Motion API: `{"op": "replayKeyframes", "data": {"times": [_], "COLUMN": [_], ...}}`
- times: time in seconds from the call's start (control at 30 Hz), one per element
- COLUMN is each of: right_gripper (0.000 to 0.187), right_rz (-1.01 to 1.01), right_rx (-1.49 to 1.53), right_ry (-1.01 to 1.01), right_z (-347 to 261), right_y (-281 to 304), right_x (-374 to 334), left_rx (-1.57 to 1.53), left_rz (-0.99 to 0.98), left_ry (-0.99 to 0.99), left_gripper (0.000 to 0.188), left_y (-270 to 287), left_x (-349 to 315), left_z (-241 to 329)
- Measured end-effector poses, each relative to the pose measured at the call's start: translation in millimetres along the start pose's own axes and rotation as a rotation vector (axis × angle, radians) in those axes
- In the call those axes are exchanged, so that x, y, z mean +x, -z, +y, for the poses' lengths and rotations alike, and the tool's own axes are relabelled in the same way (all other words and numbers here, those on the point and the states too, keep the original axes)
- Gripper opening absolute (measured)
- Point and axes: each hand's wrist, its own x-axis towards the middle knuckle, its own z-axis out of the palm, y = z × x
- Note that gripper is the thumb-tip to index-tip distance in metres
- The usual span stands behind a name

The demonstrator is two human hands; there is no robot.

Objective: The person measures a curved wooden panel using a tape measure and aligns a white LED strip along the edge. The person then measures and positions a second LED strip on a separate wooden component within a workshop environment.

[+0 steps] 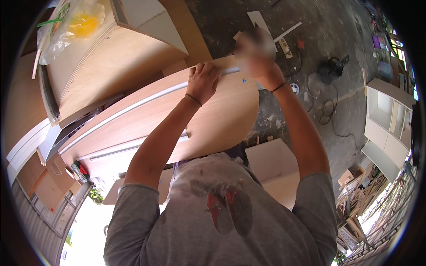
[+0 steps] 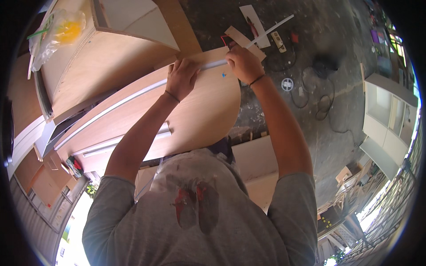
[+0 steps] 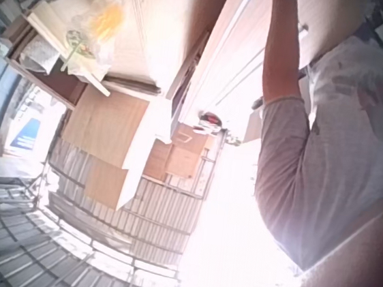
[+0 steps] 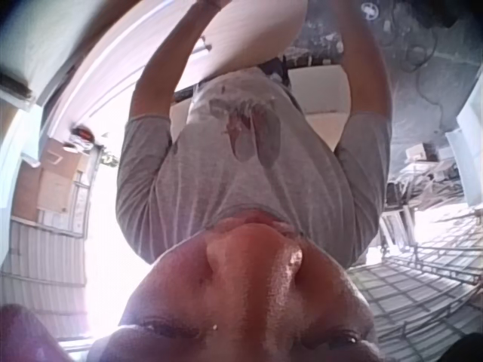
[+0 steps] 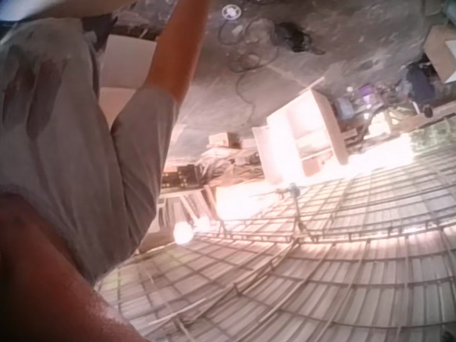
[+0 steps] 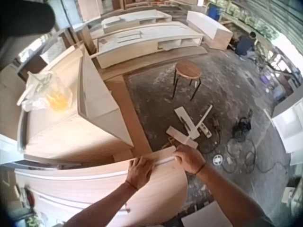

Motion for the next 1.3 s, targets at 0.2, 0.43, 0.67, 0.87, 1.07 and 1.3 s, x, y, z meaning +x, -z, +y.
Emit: {"op": "replayKeyframes", "data": {"times": [0.2,0.43,0.67,0.87,1.07,1.3], "right_gripper": [0.012,0.033,0.034,0.033,0.028,0.028], "right_rz": [0.112,0.191,0.149,0.219,0.364,0.346], "right_rx": [0.022,-0.090,-0.019,0.093,0.088,0.001], "right_ry": [0.000,-0.030,0.022,0.005,-0.035,-0.111], "right_z": [-12,-17,-18,-14,-16,-26], "right_y": [-9,-11,-17,-22,-33,-30], "right_x": [-16,-42,-37,-35,-44,-53], "left_rx": [0.101,0.101,0.140,0.153,0.216,0.264], "left_rz": [0.076,0.006,0.097,0.177,-0.007,0.011], "left_ry": [0.011,0.053,0.065,0.161,0.252,0.250], "left_gripper": [0.023,0.038,0.025,0.026,0.036,0.036], "left_y": [-5,1,10,21,53,67], "left_x": [-27,-23,-24,-27,-74,-80], "left_z": [0,15,13,12,-6,-21]}}
